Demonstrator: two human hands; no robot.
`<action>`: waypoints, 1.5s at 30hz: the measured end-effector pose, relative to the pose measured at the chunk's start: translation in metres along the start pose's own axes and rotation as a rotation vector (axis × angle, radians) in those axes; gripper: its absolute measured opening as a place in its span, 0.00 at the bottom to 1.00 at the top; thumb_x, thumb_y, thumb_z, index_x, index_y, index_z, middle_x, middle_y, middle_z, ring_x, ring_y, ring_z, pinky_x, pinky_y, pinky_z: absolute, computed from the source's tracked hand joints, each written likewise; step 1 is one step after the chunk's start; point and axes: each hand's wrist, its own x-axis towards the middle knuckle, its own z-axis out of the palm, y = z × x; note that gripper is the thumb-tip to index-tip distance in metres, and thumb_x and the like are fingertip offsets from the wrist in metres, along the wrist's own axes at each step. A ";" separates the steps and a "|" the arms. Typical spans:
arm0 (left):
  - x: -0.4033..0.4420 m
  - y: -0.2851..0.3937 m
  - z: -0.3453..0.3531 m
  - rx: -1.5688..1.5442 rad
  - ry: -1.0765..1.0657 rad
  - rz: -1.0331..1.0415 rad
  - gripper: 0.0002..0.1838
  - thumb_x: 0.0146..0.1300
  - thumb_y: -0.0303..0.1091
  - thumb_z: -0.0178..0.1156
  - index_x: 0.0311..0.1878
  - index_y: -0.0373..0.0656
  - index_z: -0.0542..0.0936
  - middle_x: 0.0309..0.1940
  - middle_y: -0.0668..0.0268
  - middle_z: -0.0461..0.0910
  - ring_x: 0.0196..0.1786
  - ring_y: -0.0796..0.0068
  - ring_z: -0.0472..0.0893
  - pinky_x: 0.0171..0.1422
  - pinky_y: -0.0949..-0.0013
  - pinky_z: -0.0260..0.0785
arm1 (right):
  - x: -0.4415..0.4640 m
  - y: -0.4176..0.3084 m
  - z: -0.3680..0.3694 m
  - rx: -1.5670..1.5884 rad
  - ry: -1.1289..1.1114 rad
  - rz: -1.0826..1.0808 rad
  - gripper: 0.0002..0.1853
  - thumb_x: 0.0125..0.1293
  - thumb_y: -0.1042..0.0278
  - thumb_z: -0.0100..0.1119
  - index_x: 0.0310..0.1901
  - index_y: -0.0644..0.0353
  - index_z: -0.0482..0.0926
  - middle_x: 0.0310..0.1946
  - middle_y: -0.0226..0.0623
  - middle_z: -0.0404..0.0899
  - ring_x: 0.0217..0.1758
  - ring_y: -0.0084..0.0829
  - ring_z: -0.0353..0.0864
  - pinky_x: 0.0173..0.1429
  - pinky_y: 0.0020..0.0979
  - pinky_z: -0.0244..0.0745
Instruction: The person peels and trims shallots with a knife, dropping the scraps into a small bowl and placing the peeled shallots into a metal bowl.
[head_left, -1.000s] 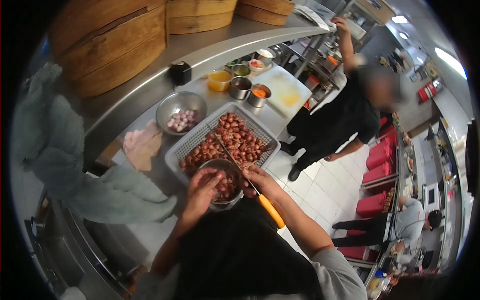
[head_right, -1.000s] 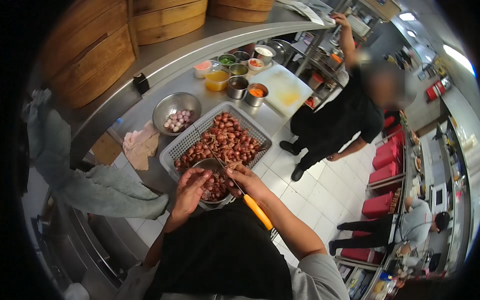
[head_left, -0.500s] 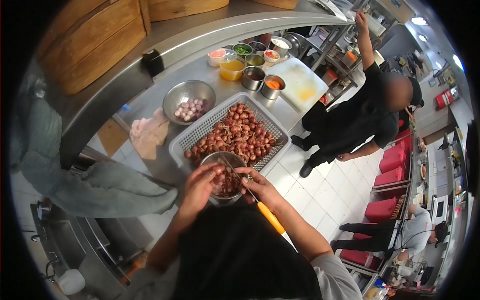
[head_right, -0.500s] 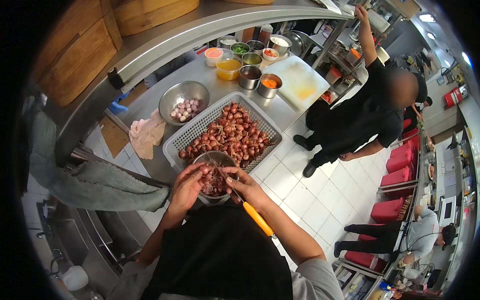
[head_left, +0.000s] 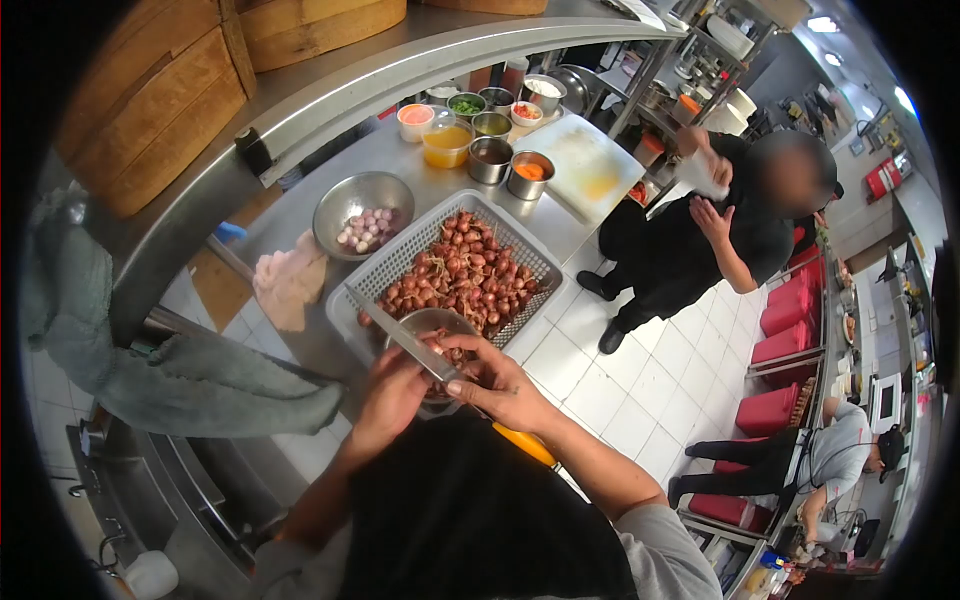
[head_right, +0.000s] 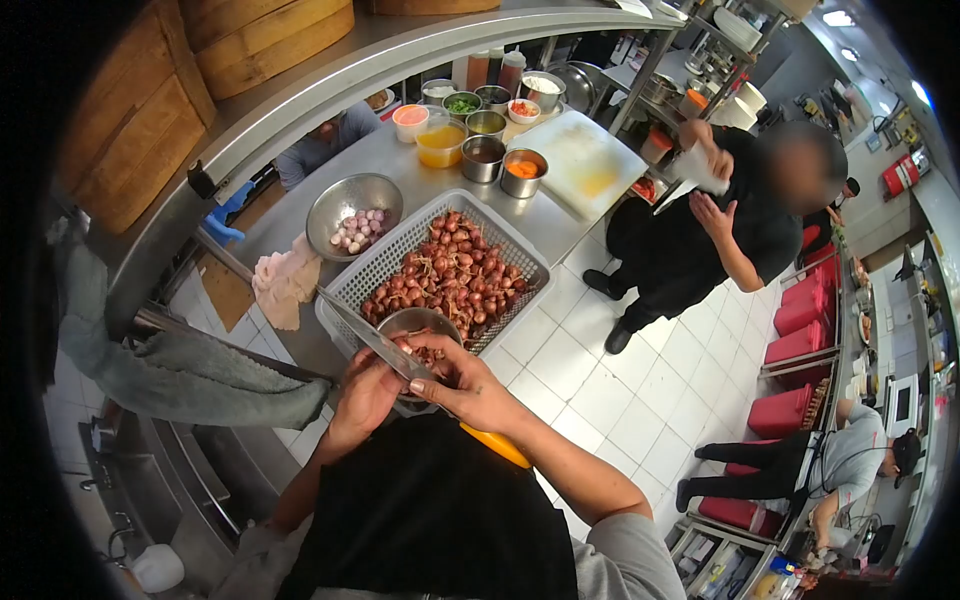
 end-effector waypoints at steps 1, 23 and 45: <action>-0.001 -0.001 -0.002 0.001 -0.008 0.003 0.18 0.74 0.27 0.58 0.64 0.32 0.74 0.54 0.60 0.81 0.56 0.71 0.81 0.62 0.65 0.75 | 0.000 -0.002 0.000 0.004 0.001 0.015 0.27 0.72 0.74 0.64 0.70 0.58 0.67 0.54 0.28 0.76 0.43 0.15 0.75 0.41 0.21 0.70; -0.007 0.002 -0.003 0.124 -0.005 0.140 0.20 0.68 0.22 0.63 0.63 0.34 0.74 0.54 0.59 0.80 0.57 0.68 0.81 0.66 0.62 0.73 | -0.008 -0.008 0.000 -0.007 -0.021 0.071 0.26 0.71 0.71 0.65 0.68 0.57 0.68 0.41 0.28 0.80 0.43 0.16 0.75 0.47 0.22 0.70; -0.013 0.013 0.014 0.270 0.002 0.134 0.15 0.69 0.21 0.61 0.58 0.31 0.77 0.48 0.57 0.84 0.52 0.70 0.84 0.58 0.68 0.77 | -0.007 -0.003 -0.001 -0.014 -0.003 0.041 0.22 0.71 0.72 0.66 0.63 0.59 0.70 0.42 0.30 0.82 0.41 0.16 0.76 0.44 0.22 0.70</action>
